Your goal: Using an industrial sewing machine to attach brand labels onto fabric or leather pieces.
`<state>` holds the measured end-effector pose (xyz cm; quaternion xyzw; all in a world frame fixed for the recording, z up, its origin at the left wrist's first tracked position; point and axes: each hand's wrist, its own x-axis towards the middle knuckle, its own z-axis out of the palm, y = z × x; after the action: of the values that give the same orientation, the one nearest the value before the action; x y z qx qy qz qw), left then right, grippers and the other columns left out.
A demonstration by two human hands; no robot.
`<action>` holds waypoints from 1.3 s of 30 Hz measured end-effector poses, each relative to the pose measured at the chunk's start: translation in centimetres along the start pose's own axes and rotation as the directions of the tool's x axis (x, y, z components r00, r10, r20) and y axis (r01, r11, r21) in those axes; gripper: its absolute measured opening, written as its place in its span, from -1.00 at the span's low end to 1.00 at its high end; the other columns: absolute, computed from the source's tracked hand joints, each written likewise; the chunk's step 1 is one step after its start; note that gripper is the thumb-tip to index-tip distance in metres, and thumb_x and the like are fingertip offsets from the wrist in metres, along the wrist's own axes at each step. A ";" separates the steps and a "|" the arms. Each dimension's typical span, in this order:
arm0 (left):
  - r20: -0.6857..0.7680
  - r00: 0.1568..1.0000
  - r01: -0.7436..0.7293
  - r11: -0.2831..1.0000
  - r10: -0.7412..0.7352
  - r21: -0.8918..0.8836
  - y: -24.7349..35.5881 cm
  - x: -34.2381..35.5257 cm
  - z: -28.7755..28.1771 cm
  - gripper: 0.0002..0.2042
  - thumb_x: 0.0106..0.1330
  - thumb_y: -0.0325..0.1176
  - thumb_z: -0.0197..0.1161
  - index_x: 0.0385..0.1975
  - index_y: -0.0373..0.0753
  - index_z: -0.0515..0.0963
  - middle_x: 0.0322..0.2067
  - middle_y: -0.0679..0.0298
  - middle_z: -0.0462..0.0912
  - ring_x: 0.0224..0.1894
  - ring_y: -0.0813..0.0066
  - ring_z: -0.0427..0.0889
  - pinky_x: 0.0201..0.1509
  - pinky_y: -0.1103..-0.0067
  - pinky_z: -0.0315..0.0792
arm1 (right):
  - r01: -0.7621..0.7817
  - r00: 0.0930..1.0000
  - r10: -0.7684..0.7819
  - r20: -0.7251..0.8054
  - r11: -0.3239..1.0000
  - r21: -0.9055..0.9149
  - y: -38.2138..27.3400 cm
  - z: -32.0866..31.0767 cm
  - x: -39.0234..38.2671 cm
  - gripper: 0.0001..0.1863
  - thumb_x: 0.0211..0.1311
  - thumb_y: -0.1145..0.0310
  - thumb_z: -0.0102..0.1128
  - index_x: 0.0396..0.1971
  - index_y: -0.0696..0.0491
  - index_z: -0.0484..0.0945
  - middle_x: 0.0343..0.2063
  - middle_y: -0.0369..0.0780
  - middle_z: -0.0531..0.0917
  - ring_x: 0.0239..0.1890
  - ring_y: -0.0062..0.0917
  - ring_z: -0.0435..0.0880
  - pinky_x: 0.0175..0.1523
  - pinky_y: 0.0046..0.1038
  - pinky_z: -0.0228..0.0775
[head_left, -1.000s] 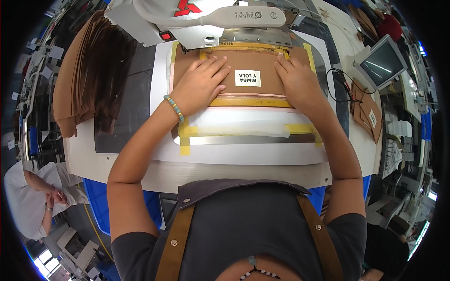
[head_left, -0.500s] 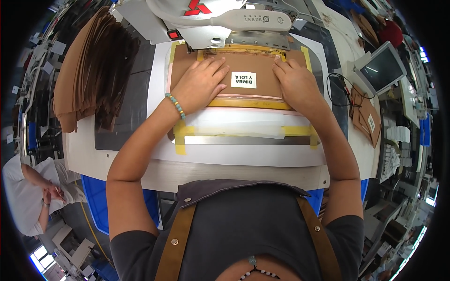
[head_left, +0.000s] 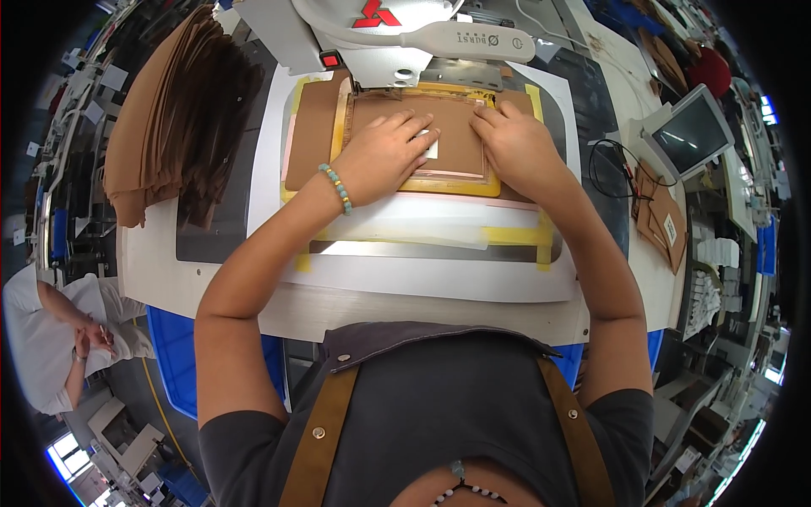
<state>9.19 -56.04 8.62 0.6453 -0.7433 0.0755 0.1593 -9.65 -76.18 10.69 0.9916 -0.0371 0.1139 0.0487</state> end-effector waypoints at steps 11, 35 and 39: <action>0.071 0.996 0.061 0.998 -0.058 -0.029 -0.8 -0.3 0.0 -0.60 0.53 -0.28 0.23 0.27 -0.33 0.55 0.38 0.01 0.50 0.43 0.00 0.45 0.48 0.22 0.38 | 0.044 0.999 -0.044 0.003 0.999 0.013 -1.9 0.8 2.6 -0.57 0.11 0.46 0.32 0.04 0.12 0.73 0.11 -0.25 0.75 0.03 -0.32 0.67 0.09 -0.34 0.66; 0.057 0.985 0.165 0.986 -0.165 0.010 -2.7 -1.7 -1.1 -0.59 0.46 -0.42 0.26 0.28 -0.34 0.54 0.24 0.15 0.61 0.26 0.09 0.54 0.42 0.32 0.44 | 0.057 0.991 -0.011 -0.132 0.936 0.348 -2.7 -2.2 0.5 -0.78 0.29 0.46 0.28 -0.11 0.11 0.77 0.04 -0.25 0.76 0.07 -0.34 0.70 0.11 -0.32 0.64; 0.052 0.978 0.209 0.964 -0.202 -0.168 -4.0 -3.5 -2.4 -0.64 0.47 -0.43 0.24 0.23 -0.32 0.59 0.22 0.15 0.63 0.27 0.06 0.54 0.43 0.33 0.43 | 0.107 0.994 -0.081 -0.077 0.893 0.438 -4.0 -1.8 1.1 -0.77 0.27 0.50 0.27 -0.11 0.11 0.76 -0.02 -0.24 0.77 0.04 -0.33 0.69 0.13 -0.30 0.63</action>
<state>13.85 -52.57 9.34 0.7039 -0.6788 -0.0172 0.2086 -8.69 -72.13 12.31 0.9738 0.0389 0.1449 -0.1708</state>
